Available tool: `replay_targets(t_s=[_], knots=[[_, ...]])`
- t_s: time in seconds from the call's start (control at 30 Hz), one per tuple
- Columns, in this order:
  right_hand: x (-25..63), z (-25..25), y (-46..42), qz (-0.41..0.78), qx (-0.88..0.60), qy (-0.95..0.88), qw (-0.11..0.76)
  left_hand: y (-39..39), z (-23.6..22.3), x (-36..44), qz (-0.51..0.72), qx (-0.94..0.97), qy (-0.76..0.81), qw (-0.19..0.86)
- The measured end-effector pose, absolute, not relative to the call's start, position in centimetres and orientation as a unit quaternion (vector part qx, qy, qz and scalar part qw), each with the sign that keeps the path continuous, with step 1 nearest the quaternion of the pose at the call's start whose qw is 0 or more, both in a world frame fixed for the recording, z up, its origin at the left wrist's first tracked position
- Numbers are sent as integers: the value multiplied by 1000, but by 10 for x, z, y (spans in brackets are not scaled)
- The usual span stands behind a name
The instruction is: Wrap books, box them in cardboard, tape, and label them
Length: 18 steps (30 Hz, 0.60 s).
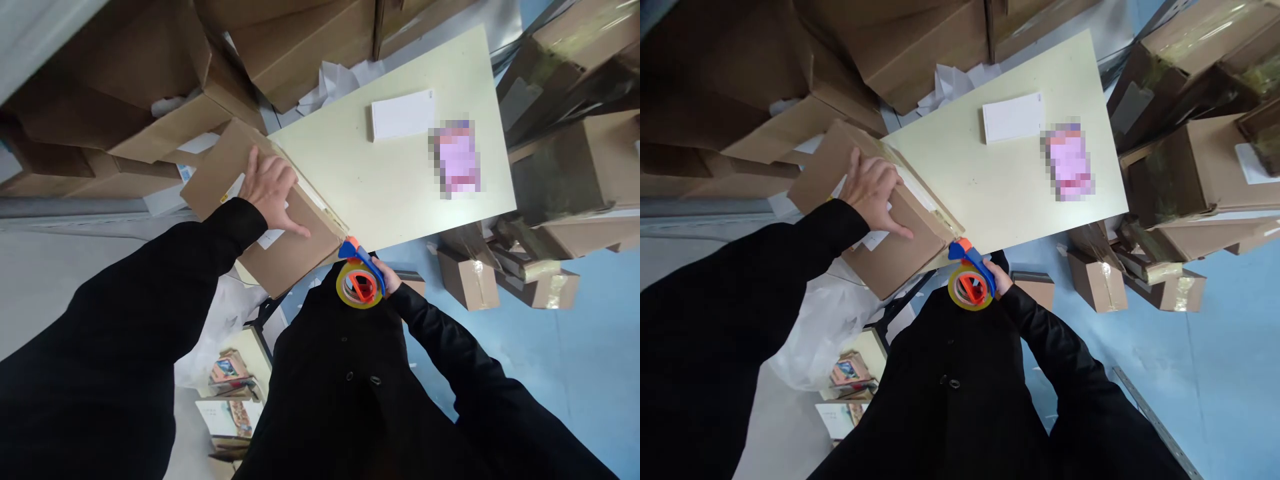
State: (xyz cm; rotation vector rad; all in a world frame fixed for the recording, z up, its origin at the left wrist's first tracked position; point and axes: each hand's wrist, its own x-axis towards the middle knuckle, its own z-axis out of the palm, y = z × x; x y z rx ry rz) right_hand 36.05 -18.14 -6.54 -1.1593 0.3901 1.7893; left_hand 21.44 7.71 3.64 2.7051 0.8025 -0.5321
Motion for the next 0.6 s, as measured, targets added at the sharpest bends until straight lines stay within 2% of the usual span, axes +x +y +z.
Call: replay_targets(t_s=[0.1,0.2,0.4,0.6], knots=[[353,-69,-169,740,-445,173,473,86,38,194,-166,901,386,109],[371,-73,-113,744,-454,135,471,88,44,169,-164,871,454,94],[411,-67,-32,788,-472,72,390,73,64,138,-245,894,347,146],[397,-77,-74,793,-451,82,402,67,66,139,-249,886,368,132]])
